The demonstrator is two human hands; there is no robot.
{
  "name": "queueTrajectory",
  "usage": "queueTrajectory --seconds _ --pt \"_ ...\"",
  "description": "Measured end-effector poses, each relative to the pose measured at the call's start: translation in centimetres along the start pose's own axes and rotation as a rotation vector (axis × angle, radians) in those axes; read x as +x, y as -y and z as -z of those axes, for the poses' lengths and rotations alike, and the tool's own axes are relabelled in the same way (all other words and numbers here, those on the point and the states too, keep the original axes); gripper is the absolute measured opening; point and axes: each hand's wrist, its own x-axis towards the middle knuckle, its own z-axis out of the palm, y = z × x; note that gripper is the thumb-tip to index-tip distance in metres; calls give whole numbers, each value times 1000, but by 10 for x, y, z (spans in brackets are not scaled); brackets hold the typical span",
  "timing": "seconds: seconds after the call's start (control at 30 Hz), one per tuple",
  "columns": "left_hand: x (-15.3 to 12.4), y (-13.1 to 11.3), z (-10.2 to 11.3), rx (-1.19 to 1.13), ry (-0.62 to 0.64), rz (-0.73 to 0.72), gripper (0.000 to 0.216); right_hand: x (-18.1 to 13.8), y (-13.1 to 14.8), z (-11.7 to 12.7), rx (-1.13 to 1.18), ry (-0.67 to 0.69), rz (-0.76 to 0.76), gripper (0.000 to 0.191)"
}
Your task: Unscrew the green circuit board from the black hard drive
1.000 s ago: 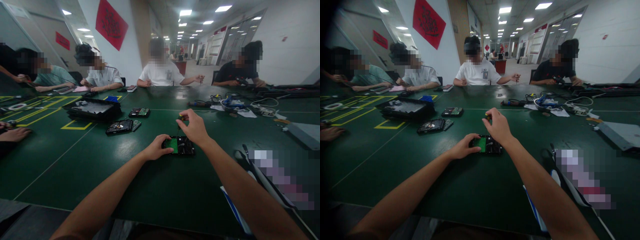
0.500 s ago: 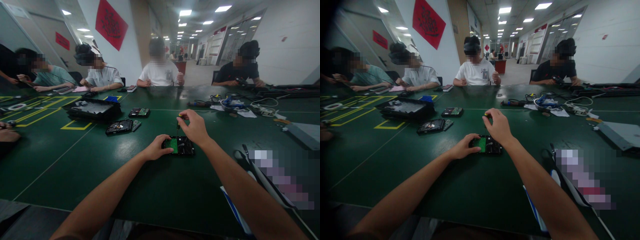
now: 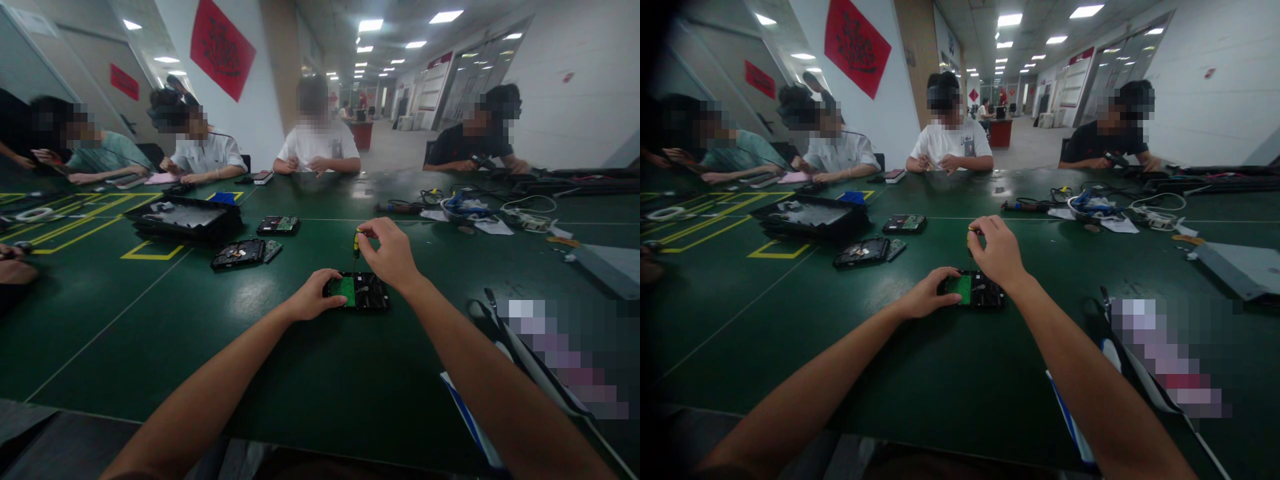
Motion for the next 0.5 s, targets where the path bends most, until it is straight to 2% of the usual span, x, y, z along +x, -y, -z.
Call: queueTrajectory --seconds 0.17,0.33,0.5 --pt "-1 -1 1 -3 4 -5 59 0 -2 0 18 2 -37 9" --pt "-1 0 1 1 5 -9 60 0 0 0 -3 12 11 10" --pt "0 2 0 12 9 -12 60 0 -2 0 9 -13 -35 10"
